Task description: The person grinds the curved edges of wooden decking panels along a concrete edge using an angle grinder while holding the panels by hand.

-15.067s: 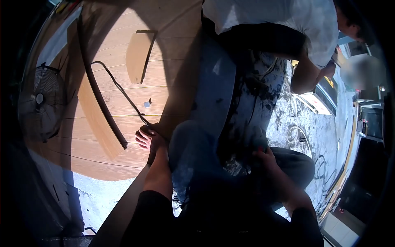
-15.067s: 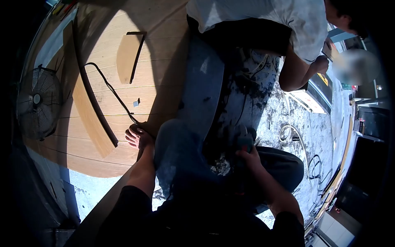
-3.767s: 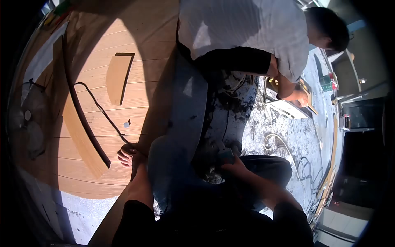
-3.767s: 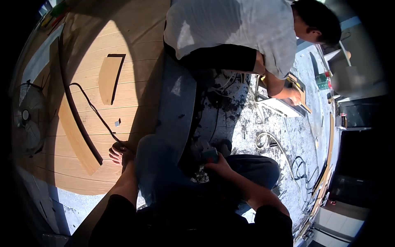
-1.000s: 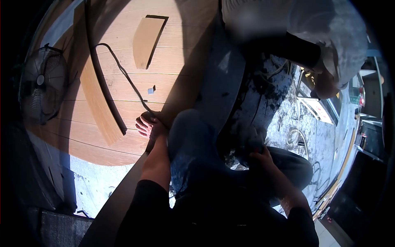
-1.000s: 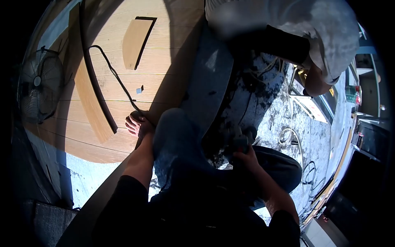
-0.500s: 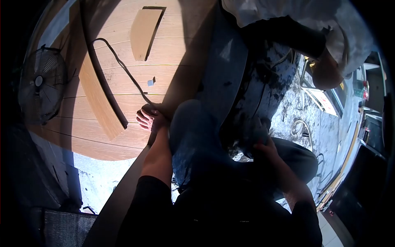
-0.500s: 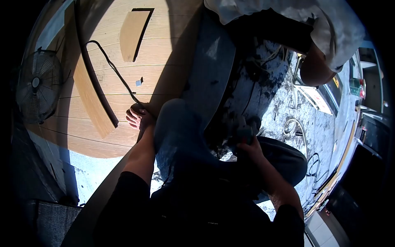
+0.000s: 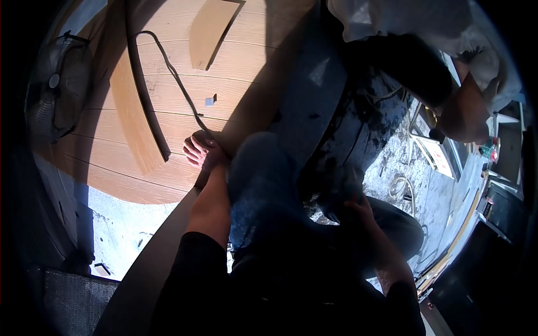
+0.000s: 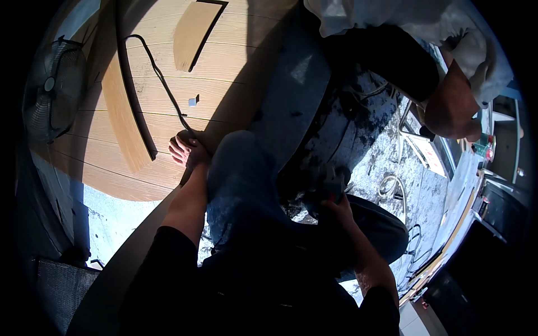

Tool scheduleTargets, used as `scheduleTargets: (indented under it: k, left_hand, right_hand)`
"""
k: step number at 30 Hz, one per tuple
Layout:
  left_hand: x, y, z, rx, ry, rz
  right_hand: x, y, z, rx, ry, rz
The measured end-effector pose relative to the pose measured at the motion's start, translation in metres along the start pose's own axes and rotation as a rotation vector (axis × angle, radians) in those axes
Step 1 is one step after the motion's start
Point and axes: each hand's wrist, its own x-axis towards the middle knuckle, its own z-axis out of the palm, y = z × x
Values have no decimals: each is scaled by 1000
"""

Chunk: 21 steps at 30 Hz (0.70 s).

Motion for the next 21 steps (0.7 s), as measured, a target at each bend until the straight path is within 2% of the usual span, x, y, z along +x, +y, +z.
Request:
scheduleTargets:
  k: [2, 4, 5, 8, 11, 15, 18, 20, 21]
  left_hand:
    - [2, 6, -10, 23, -86, -45]
    - [3, 11, -16, 13, -162, -95]
    - [3, 12, -17, 6, -176, -94]
    - [4, 5, -14, -14, -161, -101]
    - [6, 2, -13, -10, -189, -123]
    - [6, 0, -11, -48, -162, -136]
    - [6, 0, -13, -78, -158, -138]
    - [5, -1, -14, -69, -199, -139]
    - [4, -2, -13, -64, -201, -140]
  right_hand:
    - [-1, 0, -2, 59, -7, -29]
    - [2, 4, -15, -197, 90, 33]
    - [3, 11, -21, -169, 73, 20]
    - [2, 4, -25, -160, -16, 75]
    - [8, 1, -33, -223, -30, -30]
    - [14, -14, -44, -266, -63, -11]
    - [27, -15, -65, 49, -179, -24]
    - [34, -36, -64, 216, -341, -9]
    - [21, -61, -35, 0, -202, -92]
